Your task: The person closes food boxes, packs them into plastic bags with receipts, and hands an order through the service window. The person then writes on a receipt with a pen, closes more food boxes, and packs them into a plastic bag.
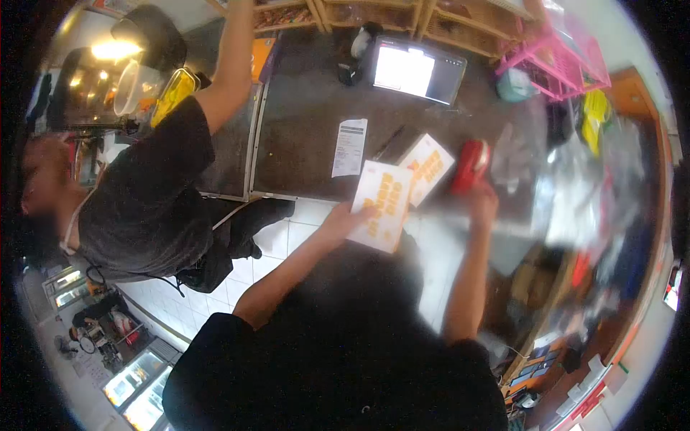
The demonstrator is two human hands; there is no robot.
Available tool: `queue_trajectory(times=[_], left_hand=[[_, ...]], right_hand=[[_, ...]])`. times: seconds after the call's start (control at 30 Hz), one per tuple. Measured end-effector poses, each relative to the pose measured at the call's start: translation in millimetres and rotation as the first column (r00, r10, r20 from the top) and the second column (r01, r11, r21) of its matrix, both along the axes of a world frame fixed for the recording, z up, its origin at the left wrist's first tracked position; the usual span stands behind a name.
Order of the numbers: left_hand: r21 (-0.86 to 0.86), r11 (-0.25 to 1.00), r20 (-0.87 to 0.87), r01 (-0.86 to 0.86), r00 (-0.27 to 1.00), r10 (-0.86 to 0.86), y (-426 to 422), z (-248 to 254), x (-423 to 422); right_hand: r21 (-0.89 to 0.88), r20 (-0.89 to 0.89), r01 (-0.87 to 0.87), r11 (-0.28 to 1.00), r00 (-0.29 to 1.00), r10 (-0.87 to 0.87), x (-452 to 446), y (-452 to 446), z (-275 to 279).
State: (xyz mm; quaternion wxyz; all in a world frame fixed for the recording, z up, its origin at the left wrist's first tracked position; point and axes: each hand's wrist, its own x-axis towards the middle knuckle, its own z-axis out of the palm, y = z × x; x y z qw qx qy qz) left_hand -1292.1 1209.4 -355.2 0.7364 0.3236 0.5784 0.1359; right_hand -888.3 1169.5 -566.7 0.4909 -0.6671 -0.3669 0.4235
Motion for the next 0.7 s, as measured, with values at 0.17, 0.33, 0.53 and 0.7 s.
queue_trajectory(times=[0.17,0.33,0.53,0.7], left_hand=[[0.018,0.998,0.209,-0.062,0.976,0.057,3.3,1.7,-0.4],[-0.05,0.998,0.286,-0.04,0.957,0.052,13.9,-22.2,-0.8],[-0.002,1.0,0.289,0.023,0.957,-0.021,24.6,-6.1,17.9],[0.034,0.995,0.312,0.09,0.945,-0.096,29.9,-22.2,23.4]], right_hand=[[0.13,0.146,0.23,0.964,0.957,-0.249,-34.6,-31.0,-26.9],[-0.228,0.328,0.321,0.919,0.914,-0.238,-50.7,-32.4,21.4],[-0.039,-0.338,-0.374,0.927,0.878,0.339,-132.0,-0.2,206.2],[-0.121,-0.228,-0.45,0.885,0.88,0.416,-128.0,17.7,239.4]])
